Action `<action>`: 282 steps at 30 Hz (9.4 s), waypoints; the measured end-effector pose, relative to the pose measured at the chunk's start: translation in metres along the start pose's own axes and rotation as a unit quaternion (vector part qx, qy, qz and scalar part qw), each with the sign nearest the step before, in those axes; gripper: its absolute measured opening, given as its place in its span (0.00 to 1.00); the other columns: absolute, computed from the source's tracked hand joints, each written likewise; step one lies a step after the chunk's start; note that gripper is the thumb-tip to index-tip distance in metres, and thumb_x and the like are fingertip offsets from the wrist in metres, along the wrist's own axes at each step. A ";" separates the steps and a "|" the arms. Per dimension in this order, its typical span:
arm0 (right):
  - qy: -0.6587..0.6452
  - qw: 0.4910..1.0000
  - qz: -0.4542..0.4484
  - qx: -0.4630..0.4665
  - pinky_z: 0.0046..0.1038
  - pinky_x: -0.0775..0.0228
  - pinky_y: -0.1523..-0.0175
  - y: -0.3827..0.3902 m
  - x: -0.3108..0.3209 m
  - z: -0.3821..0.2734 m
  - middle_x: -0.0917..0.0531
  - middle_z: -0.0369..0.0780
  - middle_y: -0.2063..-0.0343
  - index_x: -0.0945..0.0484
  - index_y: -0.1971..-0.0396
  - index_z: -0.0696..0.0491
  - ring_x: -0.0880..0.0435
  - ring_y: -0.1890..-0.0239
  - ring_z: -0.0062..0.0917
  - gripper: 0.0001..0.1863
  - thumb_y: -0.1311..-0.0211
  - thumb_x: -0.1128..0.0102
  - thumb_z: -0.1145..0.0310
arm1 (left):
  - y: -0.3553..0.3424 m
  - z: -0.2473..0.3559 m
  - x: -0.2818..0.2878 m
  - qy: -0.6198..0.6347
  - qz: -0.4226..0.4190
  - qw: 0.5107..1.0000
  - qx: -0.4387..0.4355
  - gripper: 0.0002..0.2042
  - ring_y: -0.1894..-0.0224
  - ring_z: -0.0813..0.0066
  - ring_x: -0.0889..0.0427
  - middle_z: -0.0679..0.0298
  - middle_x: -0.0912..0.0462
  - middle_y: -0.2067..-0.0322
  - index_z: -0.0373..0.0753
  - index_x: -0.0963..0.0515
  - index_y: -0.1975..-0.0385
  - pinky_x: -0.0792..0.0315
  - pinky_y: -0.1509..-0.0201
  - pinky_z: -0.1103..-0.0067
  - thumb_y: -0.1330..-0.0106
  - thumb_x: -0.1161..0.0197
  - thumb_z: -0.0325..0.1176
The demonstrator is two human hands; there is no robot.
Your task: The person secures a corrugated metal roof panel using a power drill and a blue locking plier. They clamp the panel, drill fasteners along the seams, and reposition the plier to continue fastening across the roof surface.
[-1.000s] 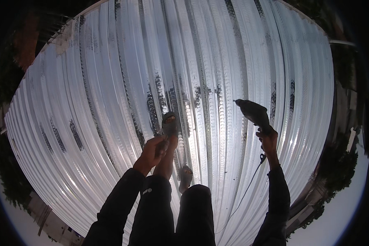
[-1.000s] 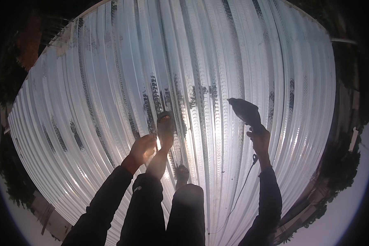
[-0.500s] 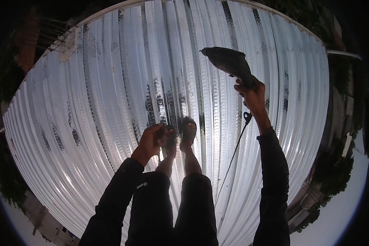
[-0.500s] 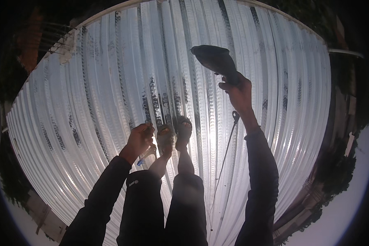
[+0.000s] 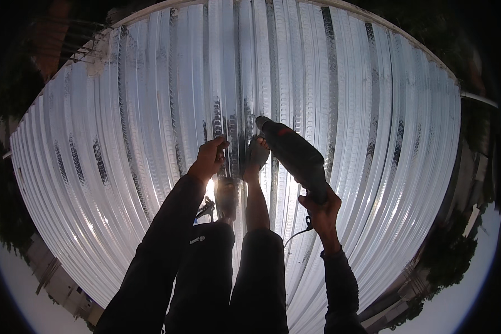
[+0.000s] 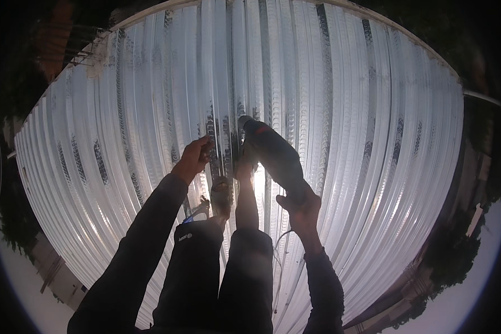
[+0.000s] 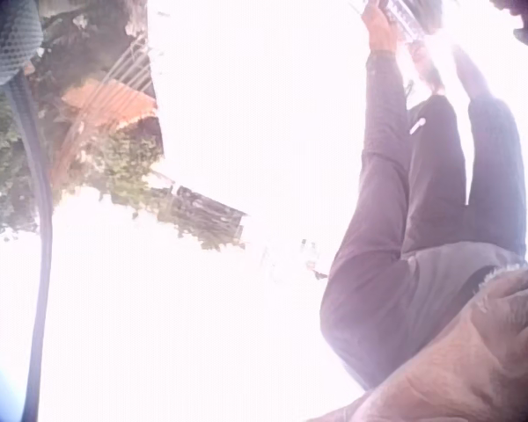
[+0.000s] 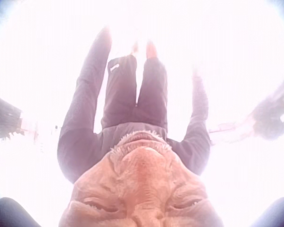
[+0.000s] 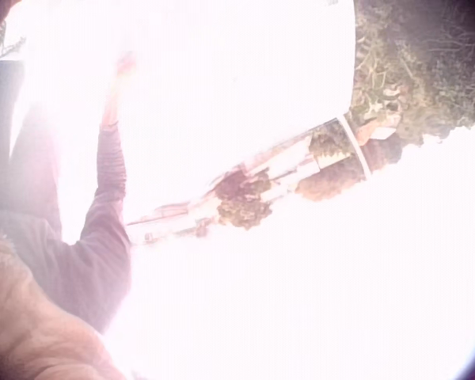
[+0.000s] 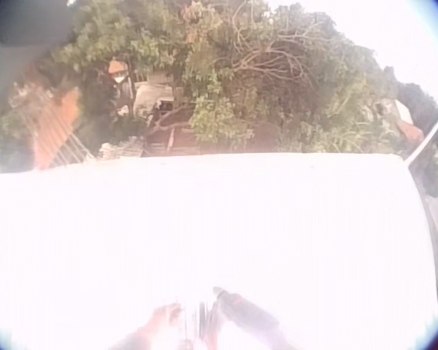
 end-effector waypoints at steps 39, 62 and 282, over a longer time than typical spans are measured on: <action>0.189 0.951 -0.106 0.223 0.34 0.19 0.62 -0.083 0.021 -0.027 0.14 0.49 0.67 0.26 0.42 0.66 0.11 0.67 0.42 0.33 0.50 0.26 0.75 | -0.143 -0.040 -0.140 -0.025 -0.127 0.981 0.146 0.09 0.74 0.76 0.23 0.65 0.21 0.73 0.38 0.24 0.66 0.33 0.75 0.79 0.24 0.46 0.34; 0.210 0.967 -0.031 0.140 0.36 0.19 0.60 -0.114 -0.034 -0.025 0.13 0.50 0.64 0.24 0.44 0.64 0.11 0.66 0.42 0.32 0.50 0.25 0.71 | -0.189 -0.017 -0.150 -0.120 -0.033 0.990 0.071 0.12 0.71 0.68 0.20 0.62 0.23 0.67 0.35 0.27 0.55 0.26 0.70 0.69 0.26 0.41 0.38; 0.532 0.814 -0.210 0.097 0.38 0.19 0.69 -0.344 -0.173 -0.034 0.20 0.45 0.70 0.24 0.61 0.57 0.13 0.74 0.40 0.16 0.50 0.33 0.67 | -0.093 0.090 -0.174 -0.103 0.058 0.992 0.038 0.21 0.78 0.81 0.26 0.67 0.25 0.78 0.37 0.24 0.71 0.34 0.73 0.80 0.28 0.39 0.51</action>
Point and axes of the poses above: each hand's wrist, its own y-axis away from the middle knuckle, its own x-axis out of the back of the hand, z = x × y, the point moved 9 cm from there along -y, towards the middle knuckle
